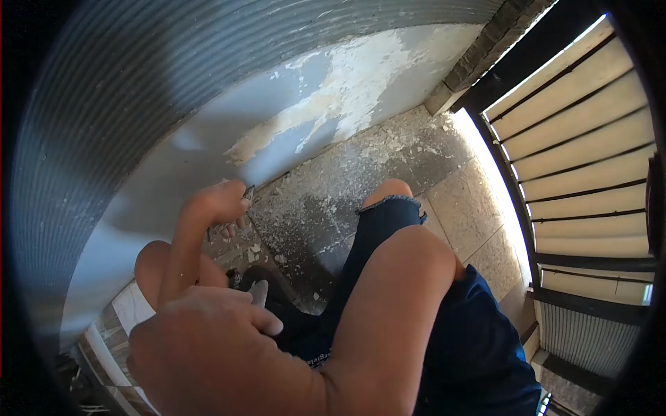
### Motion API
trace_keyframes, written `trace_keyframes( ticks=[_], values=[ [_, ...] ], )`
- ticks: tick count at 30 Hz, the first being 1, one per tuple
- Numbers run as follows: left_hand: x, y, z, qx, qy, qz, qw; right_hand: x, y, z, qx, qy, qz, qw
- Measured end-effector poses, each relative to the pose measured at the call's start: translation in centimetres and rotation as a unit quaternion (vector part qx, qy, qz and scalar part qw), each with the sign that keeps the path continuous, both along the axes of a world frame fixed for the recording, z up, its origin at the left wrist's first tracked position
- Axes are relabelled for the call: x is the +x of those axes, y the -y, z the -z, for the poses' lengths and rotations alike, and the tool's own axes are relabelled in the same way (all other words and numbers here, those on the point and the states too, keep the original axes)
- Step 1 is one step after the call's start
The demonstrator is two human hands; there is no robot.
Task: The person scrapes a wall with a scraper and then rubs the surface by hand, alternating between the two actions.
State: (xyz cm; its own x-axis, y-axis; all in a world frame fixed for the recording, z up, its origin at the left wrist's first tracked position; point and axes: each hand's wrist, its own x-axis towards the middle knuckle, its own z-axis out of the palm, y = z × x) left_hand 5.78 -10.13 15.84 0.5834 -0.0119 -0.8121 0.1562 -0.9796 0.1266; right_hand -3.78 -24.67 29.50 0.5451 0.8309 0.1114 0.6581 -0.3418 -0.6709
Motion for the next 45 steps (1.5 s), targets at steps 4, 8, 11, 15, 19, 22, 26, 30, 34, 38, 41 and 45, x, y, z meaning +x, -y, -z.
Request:
trace_keyframes(
  ticks=[4,8,11,15,19,22,26,30,34,38,41,45],
  values=[
    [-0.1,-0.2,0.0,0.005,-0.021,0.018,1.000,-0.2,-0.1,0.7,-0.018,-0.017,-0.002,1.000],
    [-0.5,-0.4,0.6,-0.009,-0.042,0.031,0.999,-0.1,0.2,1.7,-0.046,-0.036,-0.001,0.998],
    [-0.5,-0.4,1.1,-0.034,-0.041,0.030,0.998,0.3,0.8,2.2,-0.065,-0.041,0.001,0.997],
    [-0.3,-1.2,1.0,-0.056,-0.027,0.017,0.998,1.0,1.2,2.7,-0.079,-0.033,-0.007,0.996],
    [-0.2,-1.3,1.4,-0.074,-0.007,0.045,0.996,1.7,1.6,3.5,-0.094,-0.024,-0.025,0.995],
    [-0.3,-1.3,1.0,-0.070,-0.026,0.009,0.997,2.2,1.8,4.6,-0.104,-0.017,-0.049,0.993],
    [-0.7,-1.6,0.7,-0.056,-0.008,-0.010,0.998,3.0,2.0,5.8,-0.116,-0.002,-0.079,0.990],
    [-0.7,-2.6,0.9,-0.060,0.020,0.008,0.998,4.2,3.1,9.0,-0.090,0.068,-0.011,0.994],
    [-0.5,-3.7,1.6,-0.053,0.019,-0.006,0.998,8.4,4.4,21.0,-0.031,-0.151,0.146,0.977],
    [-1.3,-3.6,0.3,-0.071,0.054,-0.026,0.996,11.2,2.4,28.5,0.245,-0.180,0.455,0.837],
    [-1.3,-3.9,1.0,-0.061,0.055,-0.020,0.996,14.6,-0.8,30.5,0.378,-0.083,0.602,0.699],
    [-2.0,-3.7,0.1,-0.070,0.091,-0.007,0.993,18.0,-7.6,31.9,0.520,-0.161,0.532,0.649]
  ],
)
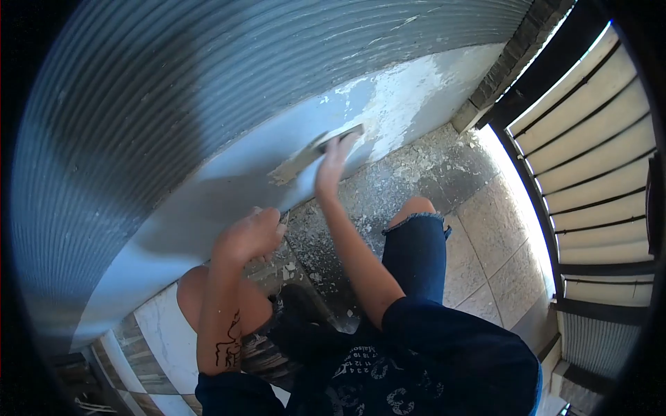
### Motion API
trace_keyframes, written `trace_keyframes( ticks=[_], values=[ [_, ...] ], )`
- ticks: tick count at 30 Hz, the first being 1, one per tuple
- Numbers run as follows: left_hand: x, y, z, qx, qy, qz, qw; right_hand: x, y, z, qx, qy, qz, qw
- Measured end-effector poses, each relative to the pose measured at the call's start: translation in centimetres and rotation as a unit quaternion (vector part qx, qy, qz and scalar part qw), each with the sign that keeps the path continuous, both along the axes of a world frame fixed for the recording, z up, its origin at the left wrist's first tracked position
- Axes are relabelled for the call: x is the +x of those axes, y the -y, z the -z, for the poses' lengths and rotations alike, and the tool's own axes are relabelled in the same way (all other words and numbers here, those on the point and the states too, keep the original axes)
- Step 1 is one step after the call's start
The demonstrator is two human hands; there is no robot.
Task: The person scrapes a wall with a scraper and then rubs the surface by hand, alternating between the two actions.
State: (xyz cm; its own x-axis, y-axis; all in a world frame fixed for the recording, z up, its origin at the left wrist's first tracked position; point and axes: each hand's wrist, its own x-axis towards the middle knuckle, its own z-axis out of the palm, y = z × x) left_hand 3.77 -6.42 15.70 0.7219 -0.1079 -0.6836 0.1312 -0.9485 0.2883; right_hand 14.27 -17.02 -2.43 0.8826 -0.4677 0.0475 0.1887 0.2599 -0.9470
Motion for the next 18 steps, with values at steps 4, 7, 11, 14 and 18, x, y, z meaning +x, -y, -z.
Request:
trace_keyframes(
  ticks=[4,7,11,14,18],
  values=[
    [0.4,-1.1,0.4,-0.020,-0.007,0.002,1.000,-1.3,-1.9,-0.7,-0.039,0.041,-0.029,0.998],
    [0.2,-1.7,0.8,0.003,-0.003,-0.001,1.000,1.3,1.0,-0.5,0.004,0.016,0.014,1.000],
    [1.4,-0.2,-0.8,0.008,-0.016,-0.002,1.000,0.1,-0.2,-0.6,0.050,0.006,-0.001,0.999],
    [2.0,0.3,-0.1,-0.040,0.002,0.007,0.999,-2.8,-0.9,0.0,-0.042,0.019,-0.079,0.996],
    [0.2,-1.8,0.0,-0.003,-0.012,0.012,1.000,-2.3,0.9,2.9,-0.113,0.060,-0.128,0.984]
  ],
)
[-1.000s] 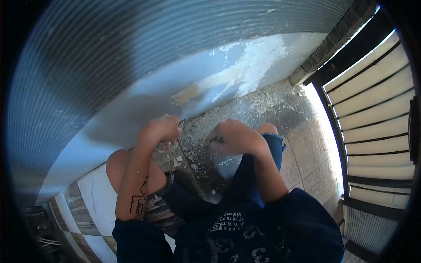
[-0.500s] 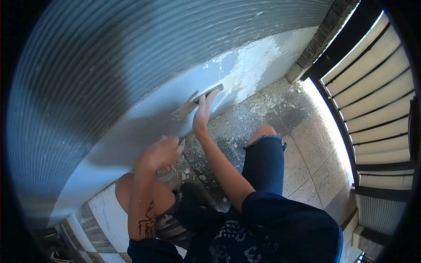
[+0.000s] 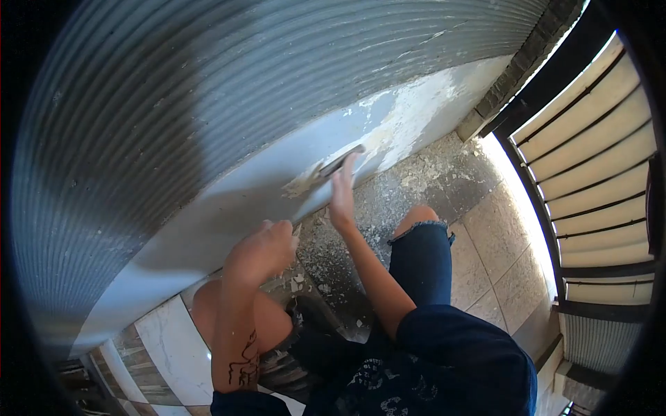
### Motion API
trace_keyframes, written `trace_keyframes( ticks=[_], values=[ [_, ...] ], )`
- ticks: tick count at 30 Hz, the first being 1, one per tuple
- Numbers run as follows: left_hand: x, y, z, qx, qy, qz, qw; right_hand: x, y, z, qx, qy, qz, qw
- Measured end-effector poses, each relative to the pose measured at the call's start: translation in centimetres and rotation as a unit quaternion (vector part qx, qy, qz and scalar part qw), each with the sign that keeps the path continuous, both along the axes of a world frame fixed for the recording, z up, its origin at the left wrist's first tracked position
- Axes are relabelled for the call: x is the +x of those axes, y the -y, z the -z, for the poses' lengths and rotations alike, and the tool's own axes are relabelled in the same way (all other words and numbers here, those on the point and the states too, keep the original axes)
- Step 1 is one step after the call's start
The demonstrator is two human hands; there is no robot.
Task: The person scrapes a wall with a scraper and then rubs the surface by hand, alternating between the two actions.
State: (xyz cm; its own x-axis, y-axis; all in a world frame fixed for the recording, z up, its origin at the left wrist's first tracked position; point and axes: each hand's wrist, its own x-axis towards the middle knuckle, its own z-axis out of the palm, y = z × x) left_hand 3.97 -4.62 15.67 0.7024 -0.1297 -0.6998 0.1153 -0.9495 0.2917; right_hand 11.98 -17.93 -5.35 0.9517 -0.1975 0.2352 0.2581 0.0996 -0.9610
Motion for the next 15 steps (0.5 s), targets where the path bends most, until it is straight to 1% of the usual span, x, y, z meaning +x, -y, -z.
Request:
trace_keyframes(
  ticks=[1,2,3,4,5,6,7,8,9,10,11,12,13,14,15],
  values=[
    [-1.2,-1.2,0.3,-0.020,0.102,0.058,0.993,0.9,0.2,-0.3,0.025,0.017,0.016,0.999],
    [-2.0,-1.9,0.6,-0.041,0.201,0.115,0.972,1.5,0.3,-0.6,0.027,0.017,0.015,0.999],
    [-2.3,-1.6,0.4,-0.041,0.201,0.115,0.972,1.8,0.4,-2.8,0.113,-0.057,0.041,0.991],
    [-2.5,-1.0,0.1,-0.035,0.172,0.049,0.983,2.0,0.6,-4.3,0.198,-0.127,0.068,0.969],
    [-2.6,-0.4,-0.3,-0.029,0.143,-0.018,0.989,2.3,-0.5,-2.8,0.118,-0.021,0.081,0.990],
    [-2.4,0.2,-1.0,-0.030,0.146,-0.015,0.989,1.2,-2.4,-2.3,0.062,-0.013,0.056,0.996],
    [-2.2,0.7,-1.7,-0.026,0.122,0.014,0.992,-0.4,-4.0,-1.9,0.007,-0.006,0.032,0.999],
    [-2.1,0.9,-2.0,-0.020,0.096,0.044,0.994,-1.6,-4.5,-1.6,0.007,-0.006,0.035,0.999],
    [-1.9,0.7,-1.5,-0.018,0.096,0.048,0.994,-2.6,-4.8,-1.7,-0.044,0.006,0.008,0.999],
    [-1.6,0.3,-0.5,-0.024,0.126,0.054,0.990,-3.0,-5.1,-1.9,-0.094,0.016,-0.019,0.995],
    [-1.5,0.1,0.1,-0.030,0.155,0.060,0.986,-1.8,-4.4,-2.0,-0.091,0.013,-0.016,0.996],
    [-1.6,0.0,-0.1,-0.028,0.152,0.062,0.986,0.4,-3.1,-3.2,-0.004,0.007,0.045,0.999],
    [-1.9,-0.1,-0.4,-0.003,0.206,0.108,0.973,1.4,-2.4,-3.9,0.081,0.000,0.105,0.991],
    [-2.1,0.0,-0.6,0.020,0.259,0.154,0.953,1.2,-2.7,-3.9,0.081,-0.004,0.105,0.991],
    [-2.1,0.3,-0.5,0.020,0.257,0.156,0.954,1.1,-3.5,-4.1,0.073,-0.013,0.122,0.990]
  ],
)
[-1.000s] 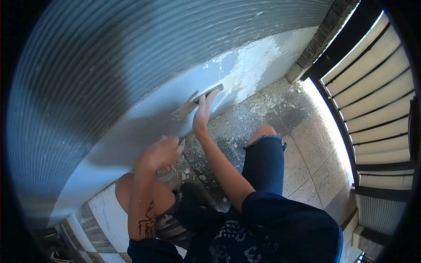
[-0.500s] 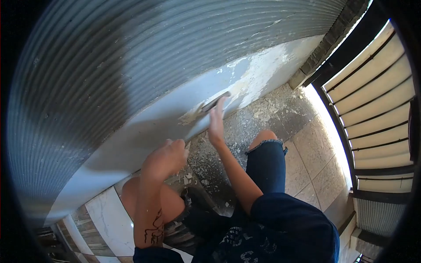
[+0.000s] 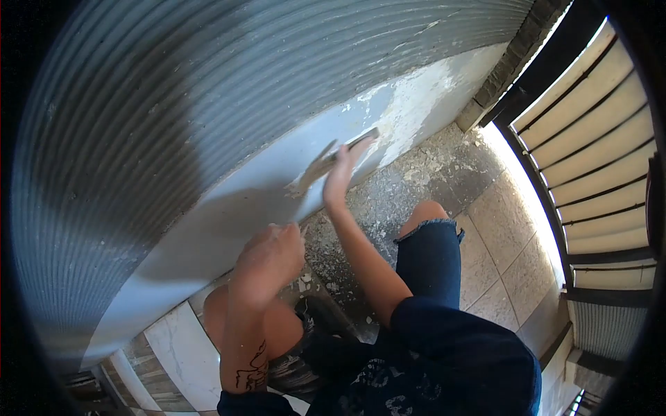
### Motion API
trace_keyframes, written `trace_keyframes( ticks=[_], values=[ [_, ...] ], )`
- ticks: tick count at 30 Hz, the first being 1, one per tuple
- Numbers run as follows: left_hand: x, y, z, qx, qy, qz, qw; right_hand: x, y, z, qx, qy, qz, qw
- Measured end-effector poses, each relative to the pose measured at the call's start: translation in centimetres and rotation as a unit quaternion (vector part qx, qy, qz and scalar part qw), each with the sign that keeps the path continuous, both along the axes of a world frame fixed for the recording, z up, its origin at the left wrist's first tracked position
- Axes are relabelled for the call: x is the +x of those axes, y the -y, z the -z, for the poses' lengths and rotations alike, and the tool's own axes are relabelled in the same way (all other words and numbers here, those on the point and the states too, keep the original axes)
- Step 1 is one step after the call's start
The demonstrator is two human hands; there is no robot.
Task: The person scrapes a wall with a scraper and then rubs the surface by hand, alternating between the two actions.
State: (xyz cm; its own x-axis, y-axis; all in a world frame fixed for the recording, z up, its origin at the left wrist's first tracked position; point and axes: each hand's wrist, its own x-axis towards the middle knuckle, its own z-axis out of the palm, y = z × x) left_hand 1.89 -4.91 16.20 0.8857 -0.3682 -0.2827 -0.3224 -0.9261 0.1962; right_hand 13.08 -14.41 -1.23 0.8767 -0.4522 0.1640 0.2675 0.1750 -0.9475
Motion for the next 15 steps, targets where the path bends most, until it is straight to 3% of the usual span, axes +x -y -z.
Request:
trace_keyframes(
  ticks=[3,5,6,8,9,12,14,15],
  values=[
    [1.3,0.8,0.3,-0.039,-0.037,-0.029,0.998,-1.8,-4.0,1.8,0.051,0.028,-0.009,0.998],
    [1.7,0.9,0.8,-0.081,-0.142,-0.110,0.980,-2.9,-5.1,4.8,-0.206,0.121,0.001,0.971],
    [1.7,0.8,0.9,-0.078,-0.145,-0.110,0.980,-2.3,-4.5,3.8,-0.204,0.118,0.001,0.972],
    [1.5,0.6,1.0,-0.040,-0.032,-0.067,0.996,0.3,-1.4,-0.1,-0.060,-0.040,0.071,0.995],
    [1.4,0.5,0.8,-0.038,-0.033,-0.067,0.996,1.8,0.4,-0.9,-0.042,-0.045,0.097,0.993],
    [1.5,0.2,-0.4,-0.015,-0.066,-0.040,0.997,2.7,3.2,-0.1,-0.043,-0.045,0.127,0.990],
    [2.3,-0.7,-2.2,-0.143,-0.196,-0.080,0.967,2.7,4.4,0.4,-0.063,-0.037,0.126,0.989],
    [1.9,-1.0,-3.5,-0.142,-0.197,-0.082,0.967,2.1,4.9,0.3,-0.062,-0.035,0.111,0.991]
  ],
)
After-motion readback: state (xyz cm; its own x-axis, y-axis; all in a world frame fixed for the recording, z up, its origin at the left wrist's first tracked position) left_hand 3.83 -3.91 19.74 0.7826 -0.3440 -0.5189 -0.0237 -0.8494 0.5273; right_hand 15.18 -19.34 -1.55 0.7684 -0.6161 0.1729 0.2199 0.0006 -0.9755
